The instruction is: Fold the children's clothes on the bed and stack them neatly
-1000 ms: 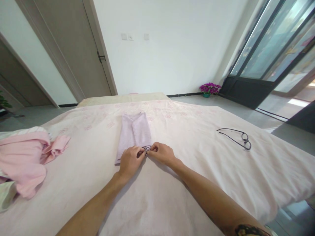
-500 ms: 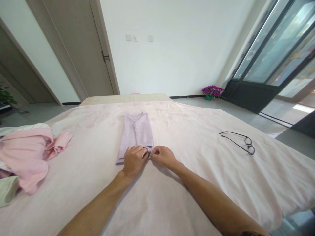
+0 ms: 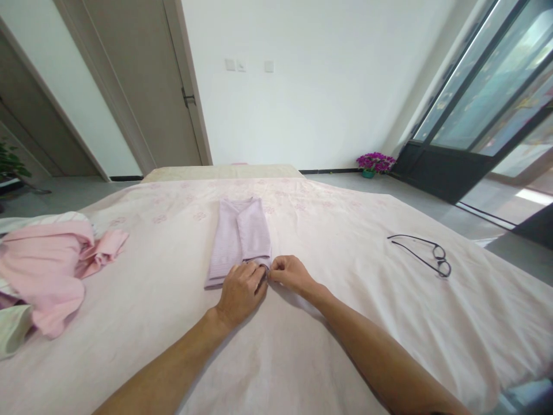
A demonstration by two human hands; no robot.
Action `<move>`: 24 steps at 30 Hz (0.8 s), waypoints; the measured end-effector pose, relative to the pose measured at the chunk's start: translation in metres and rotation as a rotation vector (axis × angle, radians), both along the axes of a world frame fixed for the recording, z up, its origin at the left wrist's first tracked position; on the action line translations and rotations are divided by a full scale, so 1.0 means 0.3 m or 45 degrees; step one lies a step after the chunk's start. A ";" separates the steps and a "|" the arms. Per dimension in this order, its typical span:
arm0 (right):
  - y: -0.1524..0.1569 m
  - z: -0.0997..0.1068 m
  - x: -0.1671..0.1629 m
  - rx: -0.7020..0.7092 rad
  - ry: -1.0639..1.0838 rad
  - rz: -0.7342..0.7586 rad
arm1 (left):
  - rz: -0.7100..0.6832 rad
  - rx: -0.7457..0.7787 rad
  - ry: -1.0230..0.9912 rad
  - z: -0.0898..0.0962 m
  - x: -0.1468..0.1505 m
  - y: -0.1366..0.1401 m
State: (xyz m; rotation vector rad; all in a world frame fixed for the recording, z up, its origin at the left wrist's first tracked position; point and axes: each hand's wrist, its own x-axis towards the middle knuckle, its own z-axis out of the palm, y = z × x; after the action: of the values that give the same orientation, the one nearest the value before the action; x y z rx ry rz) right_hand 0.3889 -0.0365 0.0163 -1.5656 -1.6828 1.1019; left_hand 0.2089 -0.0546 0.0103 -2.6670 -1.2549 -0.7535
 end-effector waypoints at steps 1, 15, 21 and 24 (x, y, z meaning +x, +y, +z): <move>-0.001 0.003 0.001 -0.029 0.048 0.030 | -0.002 -0.003 0.016 -0.001 0.002 -0.003; 0.017 0.030 0.020 0.223 -0.205 0.070 | -0.055 0.058 0.162 -0.022 0.010 0.014; 0.010 0.034 0.041 0.244 -0.518 0.090 | -0.058 0.024 0.132 -0.027 -0.007 -0.003; 0.001 0.049 0.036 0.233 -0.575 0.097 | -0.077 -0.002 0.136 -0.026 -0.020 -0.026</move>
State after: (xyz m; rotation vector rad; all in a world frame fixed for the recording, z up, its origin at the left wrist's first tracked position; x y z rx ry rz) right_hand 0.3997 -0.0361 0.0309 -1.7297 -2.0834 0.6313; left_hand 0.2029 -0.0623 0.0025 -2.7173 -1.1554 -0.6087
